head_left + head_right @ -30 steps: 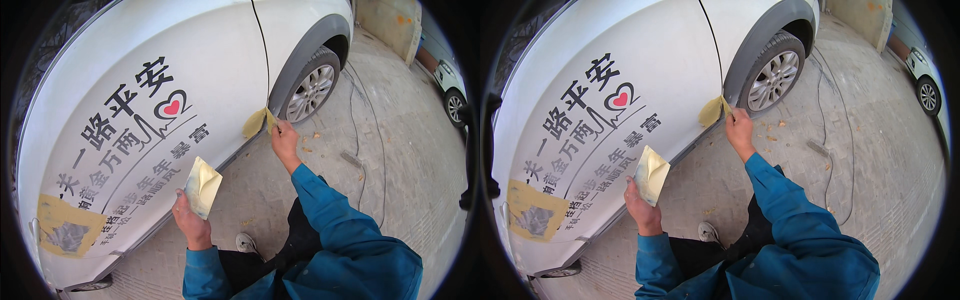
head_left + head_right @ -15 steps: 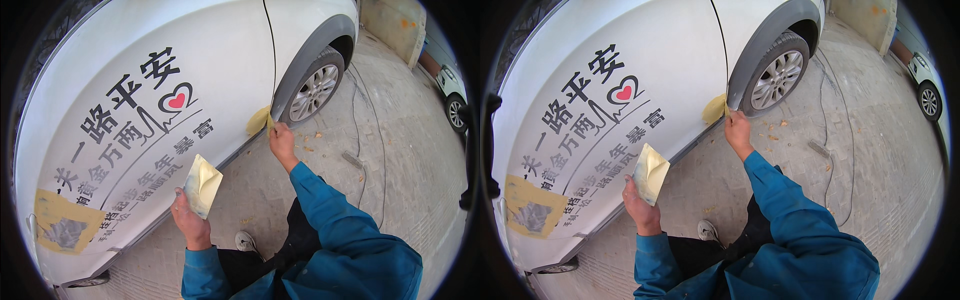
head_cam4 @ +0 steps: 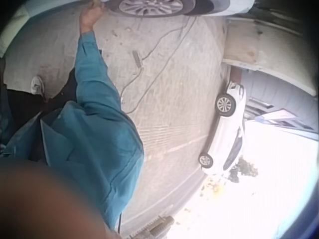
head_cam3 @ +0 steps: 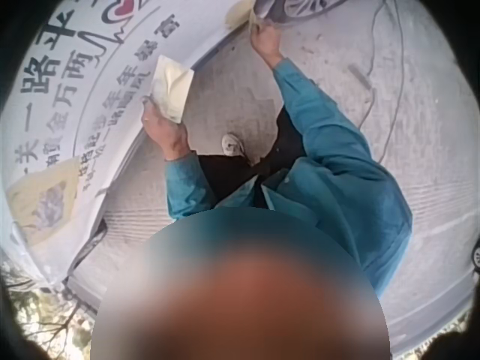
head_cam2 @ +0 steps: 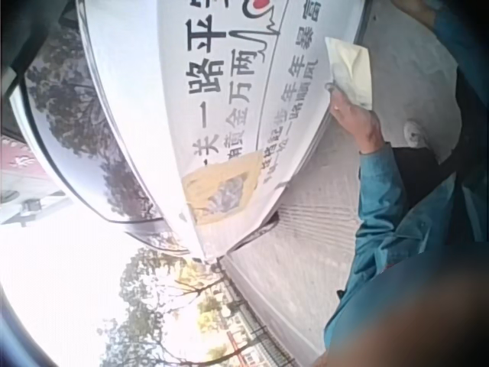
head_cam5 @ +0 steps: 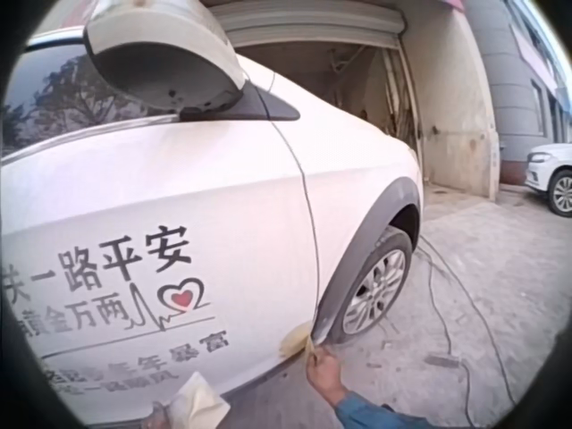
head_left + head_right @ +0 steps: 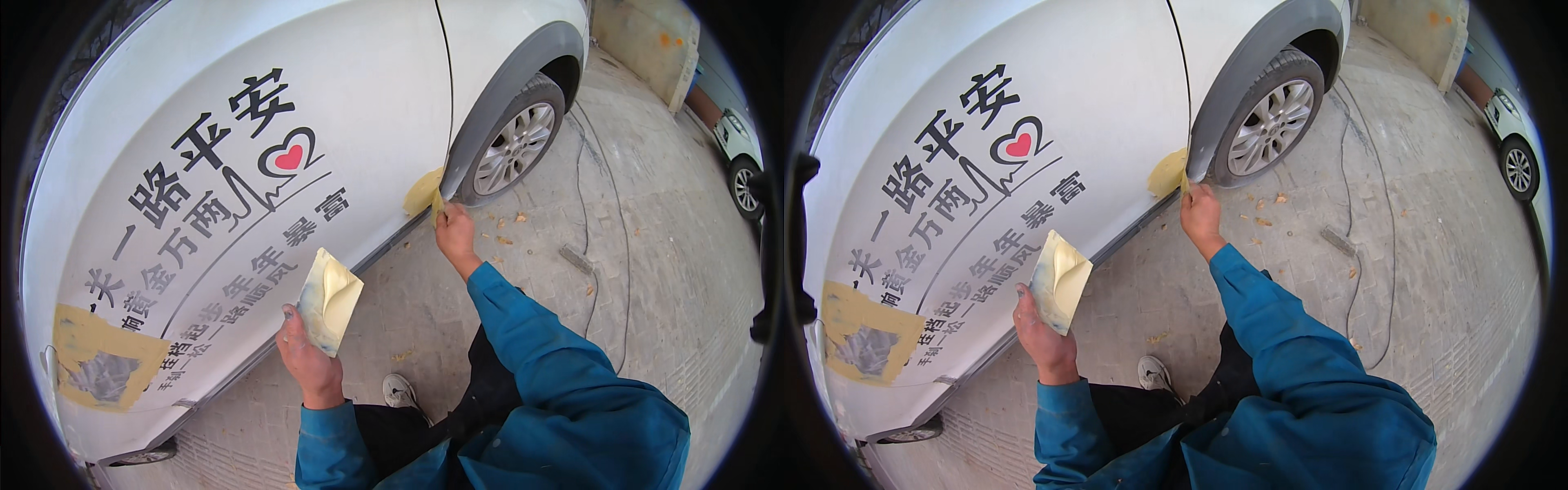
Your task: The person applies a yellow putty-like substance to the side of a white car using a small metal spatula. They spread the material over a large area of the front door and rear quarter panel, smoothing it into the surface.
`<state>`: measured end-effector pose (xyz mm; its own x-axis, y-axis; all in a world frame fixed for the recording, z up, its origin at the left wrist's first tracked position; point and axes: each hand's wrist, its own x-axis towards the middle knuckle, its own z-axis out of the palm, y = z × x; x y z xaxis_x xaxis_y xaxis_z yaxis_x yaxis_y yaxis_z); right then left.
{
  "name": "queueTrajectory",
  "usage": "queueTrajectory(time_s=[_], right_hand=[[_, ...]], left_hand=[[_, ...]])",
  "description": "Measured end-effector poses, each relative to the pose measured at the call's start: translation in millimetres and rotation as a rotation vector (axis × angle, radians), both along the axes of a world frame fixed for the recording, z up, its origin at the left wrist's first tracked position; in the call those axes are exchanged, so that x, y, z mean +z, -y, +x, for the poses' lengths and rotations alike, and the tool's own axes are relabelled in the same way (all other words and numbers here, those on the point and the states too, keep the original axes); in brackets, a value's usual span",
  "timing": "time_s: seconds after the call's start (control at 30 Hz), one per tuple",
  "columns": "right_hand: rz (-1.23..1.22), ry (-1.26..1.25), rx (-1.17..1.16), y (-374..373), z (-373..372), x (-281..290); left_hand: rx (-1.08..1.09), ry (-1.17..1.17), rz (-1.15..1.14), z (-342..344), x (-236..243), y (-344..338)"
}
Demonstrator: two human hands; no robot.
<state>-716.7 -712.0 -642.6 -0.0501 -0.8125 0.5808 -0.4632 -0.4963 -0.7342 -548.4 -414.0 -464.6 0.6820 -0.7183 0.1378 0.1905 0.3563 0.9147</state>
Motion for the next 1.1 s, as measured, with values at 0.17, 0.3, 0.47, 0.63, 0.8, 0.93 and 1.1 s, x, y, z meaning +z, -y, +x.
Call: queueTrajectory(time_s=[0.17,0.3,0.47,0.63,0.8,0.93,1.1], right_hand=[[0.045,-0.031,0.023,1,-3,-4],[0.044,-0.051,0.020,1,-5,-8],[0.036,-0.091,-0.025,1,-2,-23],[0.168,-0.173,0.040,-7,-2,-49],[0.308,0.025,0.064,-35,-8,-39],[0.392,0.307,0.269,-72,-25,24],[0.358,0.683,0.678,-137,-41,134]], left_hand=[[0.009,-0.001,-0.006,-1,-1,1],[-0.001,-0.001,-0.012,0,-2,0],[-0.012,0.009,-0.006,2,-3,0],[-0.035,0.019,-0.022,3,-3,-1],[0.002,-0.004,0.026,2,-3,-1],[-0.063,-0.014,0.013,0,-7,4],[-0.158,-0.197,0.004,-12,-21,21]])
